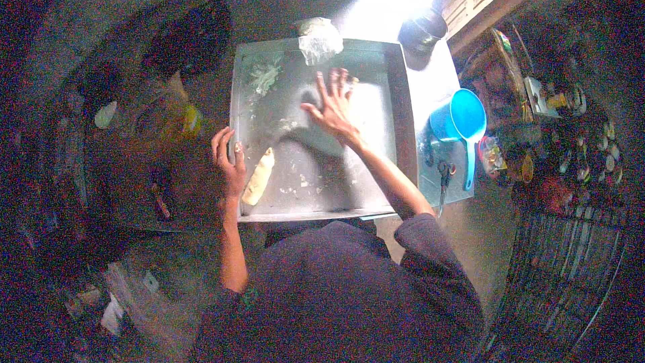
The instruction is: The person rubs flour onto a metal tray and then shapes a piece of dough by hand.
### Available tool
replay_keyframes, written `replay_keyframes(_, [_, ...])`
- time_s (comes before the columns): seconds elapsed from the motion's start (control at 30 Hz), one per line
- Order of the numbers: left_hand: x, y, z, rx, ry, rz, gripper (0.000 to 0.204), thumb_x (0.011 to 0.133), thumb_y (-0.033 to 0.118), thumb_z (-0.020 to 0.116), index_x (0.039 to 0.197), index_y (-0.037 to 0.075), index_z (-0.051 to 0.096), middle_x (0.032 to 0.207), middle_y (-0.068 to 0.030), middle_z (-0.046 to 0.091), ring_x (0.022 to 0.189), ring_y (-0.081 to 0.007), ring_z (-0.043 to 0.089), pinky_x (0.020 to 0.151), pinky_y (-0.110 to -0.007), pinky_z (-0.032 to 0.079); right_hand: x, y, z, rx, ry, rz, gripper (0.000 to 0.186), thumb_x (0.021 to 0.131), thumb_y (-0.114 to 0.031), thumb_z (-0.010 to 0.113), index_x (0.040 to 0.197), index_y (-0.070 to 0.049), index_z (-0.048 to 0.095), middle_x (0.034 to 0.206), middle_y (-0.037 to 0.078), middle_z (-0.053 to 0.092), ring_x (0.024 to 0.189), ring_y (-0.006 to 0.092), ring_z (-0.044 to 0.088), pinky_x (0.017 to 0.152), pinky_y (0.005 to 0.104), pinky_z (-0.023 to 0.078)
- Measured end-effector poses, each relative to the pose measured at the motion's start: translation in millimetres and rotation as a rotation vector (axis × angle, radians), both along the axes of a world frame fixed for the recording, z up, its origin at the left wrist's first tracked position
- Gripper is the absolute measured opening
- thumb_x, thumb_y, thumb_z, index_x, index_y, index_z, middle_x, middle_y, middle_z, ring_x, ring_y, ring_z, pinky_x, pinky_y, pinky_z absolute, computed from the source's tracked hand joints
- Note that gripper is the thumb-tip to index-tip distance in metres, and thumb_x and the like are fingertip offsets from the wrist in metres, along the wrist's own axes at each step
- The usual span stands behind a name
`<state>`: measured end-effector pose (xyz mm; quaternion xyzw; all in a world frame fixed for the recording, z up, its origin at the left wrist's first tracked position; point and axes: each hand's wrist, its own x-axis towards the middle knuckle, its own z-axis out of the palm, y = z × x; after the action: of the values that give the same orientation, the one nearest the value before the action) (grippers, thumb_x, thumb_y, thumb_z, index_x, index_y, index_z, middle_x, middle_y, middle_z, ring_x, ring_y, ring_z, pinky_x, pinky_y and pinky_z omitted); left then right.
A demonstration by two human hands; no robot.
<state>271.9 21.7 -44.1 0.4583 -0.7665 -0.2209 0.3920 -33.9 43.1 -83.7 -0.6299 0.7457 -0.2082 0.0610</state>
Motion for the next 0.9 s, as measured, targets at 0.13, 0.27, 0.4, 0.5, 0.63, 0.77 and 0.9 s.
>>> replay_keyframes(0.13, [1.5, 0.2, 5.2, 0.017, 0.026, -0.012, 0.031, 0.095, 0.015, 0.06, 0.123, 0.004, 0.06, 0.134, -0.0141, 0.053, 0.128, -0.032, 0.048, 0.112, -0.044, 0.036, 51.0, 17.8, 3.3, 0.079, 0.056, 0.339, 0.088, 0.092, -0.076, 0.037, 0.159, -0.022, 0.022, 0.165, 0.022, 0.001, 0.152, 0.0424, -0.009, 0.116, 0.0667, -0.009])
replay_keyframes(0.27, [11.4, 2.2, 2.8, 0.04, -0.005, 0.002, 0.031, 0.095, 0.015, 0.06, 0.124, 0.004, 0.06, 0.134, -0.0141, 0.053, 0.128, -0.0319, 0.048, 0.112, -0.044, 0.036, 28.9, 50.3, 2.5, 0.206, 0.059, 0.347, 0.087, 0.089, -0.077, 0.042, 0.158, -0.026, 0.028, 0.165, 0.024, 0.005, 0.151, 0.0453, -0.005, 0.116, 0.0676, -0.006])
replay_keyframes(0.4, [3.9, -0.3, 0.8, -0.03, -0.006, -0.027, 0.031, 0.094, 0.014, 0.06, 0.123, 0.004, 0.06, 0.134, -0.0137, 0.053, 0.128, -0.0318, 0.048, 0.112, -0.044, 0.036, -19.8, 15.3, -8.8, -0.075, 0.069, 0.099, 0.088, 0.089, -0.075, 0.045, 0.158, -0.023, 0.027, 0.164, 0.025, 0.007, 0.151, 0.0457, -0.004, 0.116, 0.0668, -0.008])
replay_keyframes(0.5, [0.2, 0.8, 3.4, 0.034, 0.005, -0.012, 0.031, 0.093, 0.013, 0.06, 0.123, 0.004, 0.06, 0.134, -0.0138, 0.053, 0.128, -0.032, 0.048, 0.112, -0.045, 0.036, 22.5, -5.9, -9.7, -0.036, 0.112, 0.254, 0.088, 0.089, -0.075, 0.046, 0.158, -0.024, 0.028, 0.164, 0.024, 0.008, 0.152, 0.0452, -0.003, 0.116, 0.0664, -0.009])
replay_keyframes(0.63, [14.4, -2.4, -7.6, -0.014, -0.052, -0.01, 0.032, 0.092, 0.012, 0.06, 0.123, 0.004, 0.059, 0.134, -0.0143, 0.054, 0.129, -0.0326, 0.048, 0.113, -0.046, 0.035, 49.8, 35.1, 0.3, 0.061, 0.001, 0.476, 0.089, 0.088, -0.078, 0.043, 0.158, -0.026, 0.027, 0.165, 0.022, 0.006, 0.152, 0.0441, -0.004, 0.115, 0.0679, -0.011])
replay_keyframes(0.77, [7.4, 0.8, 1.7, -0.009, -0.053, -0.014, 0.032, 0.093, 0.011, 0.059, 0.124, 0.004, 0.059, 0.135, -0.0144, 0.053, 0.128, -0.0329, 0.048, 0.112, -0.046, 0.035, -9.8, 28.0, -16.0, -0.057, 0.113, 0.117, 0.087, 0.092, -0.073, 0.043, 0.159, -0.023, 0.023, 0.164, 0.026, 0.003, 0.151, 0.0445, -0.008, 0.114, 0.0678, -0.011])
replay_keyframes(0.9, [-1.9, -2.6, 3.7, -0.027, -0.035, -0.07, 0.031, 0.093, 0.011, 0.059, 0.124, 0.004, 0.059, 0.134, -0.0148, 0.053, 0.128, -0.0334, 0.048, 0.112, -0.046, 0.035, -8.6, -27.2, -16.6, -0.123, 0.03, 0.028, 0.086, 0.095, -0.062, 0.05, 0.16, -0.015, 0.02, 0.163, 0.027, 0.008, 0.152, 0.0435, -0.005, 0.117, 0.064, -0.009])
